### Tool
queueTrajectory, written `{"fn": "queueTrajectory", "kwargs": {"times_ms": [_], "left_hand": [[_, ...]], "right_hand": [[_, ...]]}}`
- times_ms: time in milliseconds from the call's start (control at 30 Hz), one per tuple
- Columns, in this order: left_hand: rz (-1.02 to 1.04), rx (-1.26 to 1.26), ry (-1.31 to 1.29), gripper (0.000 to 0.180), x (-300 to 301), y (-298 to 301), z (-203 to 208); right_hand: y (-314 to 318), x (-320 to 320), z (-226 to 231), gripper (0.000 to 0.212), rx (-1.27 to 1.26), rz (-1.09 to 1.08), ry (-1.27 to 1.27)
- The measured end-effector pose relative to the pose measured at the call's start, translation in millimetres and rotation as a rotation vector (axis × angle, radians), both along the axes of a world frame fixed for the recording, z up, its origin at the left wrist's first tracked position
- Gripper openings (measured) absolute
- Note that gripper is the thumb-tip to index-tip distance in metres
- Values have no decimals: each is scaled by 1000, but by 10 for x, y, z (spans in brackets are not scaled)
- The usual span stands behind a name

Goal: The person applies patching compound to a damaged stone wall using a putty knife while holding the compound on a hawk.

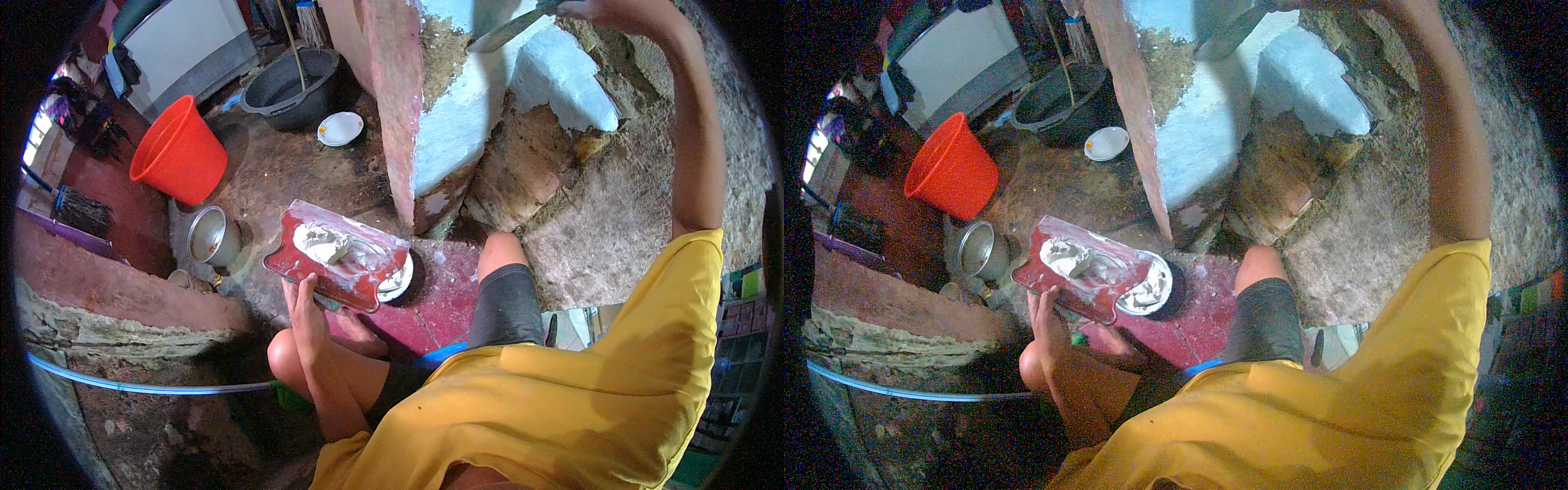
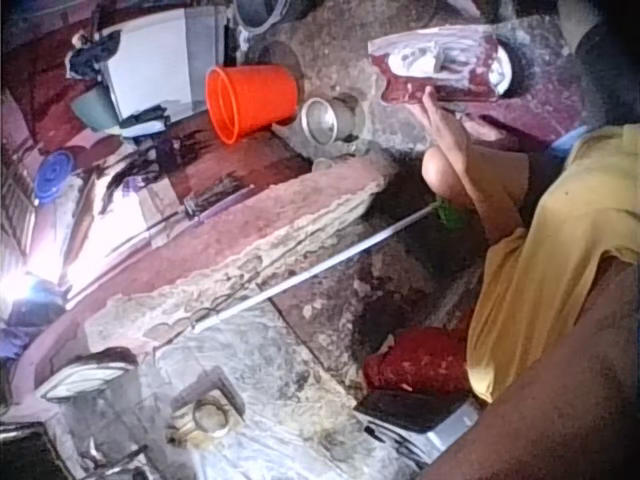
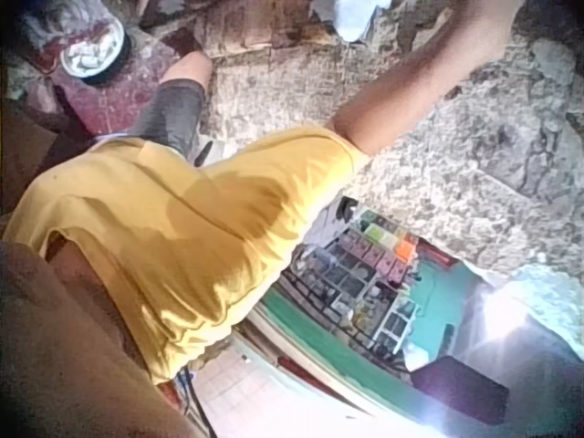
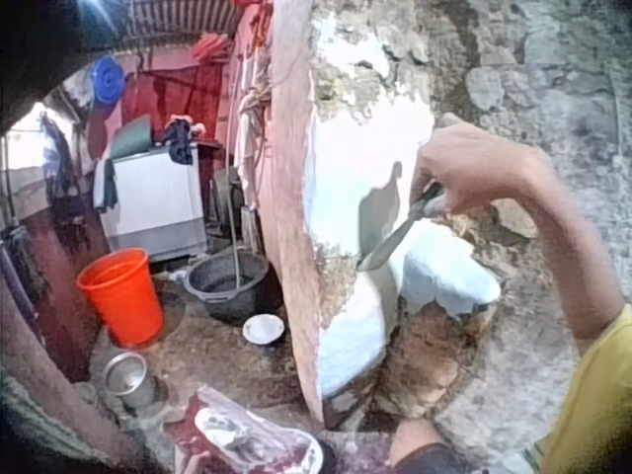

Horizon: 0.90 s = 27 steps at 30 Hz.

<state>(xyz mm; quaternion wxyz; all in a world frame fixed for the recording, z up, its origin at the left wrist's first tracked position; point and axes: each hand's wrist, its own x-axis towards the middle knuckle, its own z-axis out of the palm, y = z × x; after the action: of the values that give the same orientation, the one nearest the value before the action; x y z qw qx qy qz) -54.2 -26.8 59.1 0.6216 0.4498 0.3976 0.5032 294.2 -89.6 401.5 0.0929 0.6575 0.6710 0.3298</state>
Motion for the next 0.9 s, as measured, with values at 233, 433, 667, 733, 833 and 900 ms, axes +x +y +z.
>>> {"fn": "queueTrajectory", "kwargs": {"times_ms": [233, 433, 667, 733, 833, 900], "left_hand": [[-19, 27, 55, 41, 24, 25, -43], [-25, 6, -42, 40, 5, 42, -66], [-64, -2, -64, 40, 39, 51, -60], [-69, 0, -57, 40, 73, 51, -45], [-28, -34, -61, 41, -17, 42, -71], [-60, -73, -127, 42, -12, 60, -86]], "right_hand": [[17, 97, -210, 12, -131, -137, -126], [207, 121, -222, 16, -64, -105, -110], [27, -28, 85, 20, 36, -87, -124], [-80, 15, 197, 21, 53, -91, -200], [-228, -32, 231, 25, 113, -116, 56], [-623, 321, 75, 25, 213, 48, 194]]}}
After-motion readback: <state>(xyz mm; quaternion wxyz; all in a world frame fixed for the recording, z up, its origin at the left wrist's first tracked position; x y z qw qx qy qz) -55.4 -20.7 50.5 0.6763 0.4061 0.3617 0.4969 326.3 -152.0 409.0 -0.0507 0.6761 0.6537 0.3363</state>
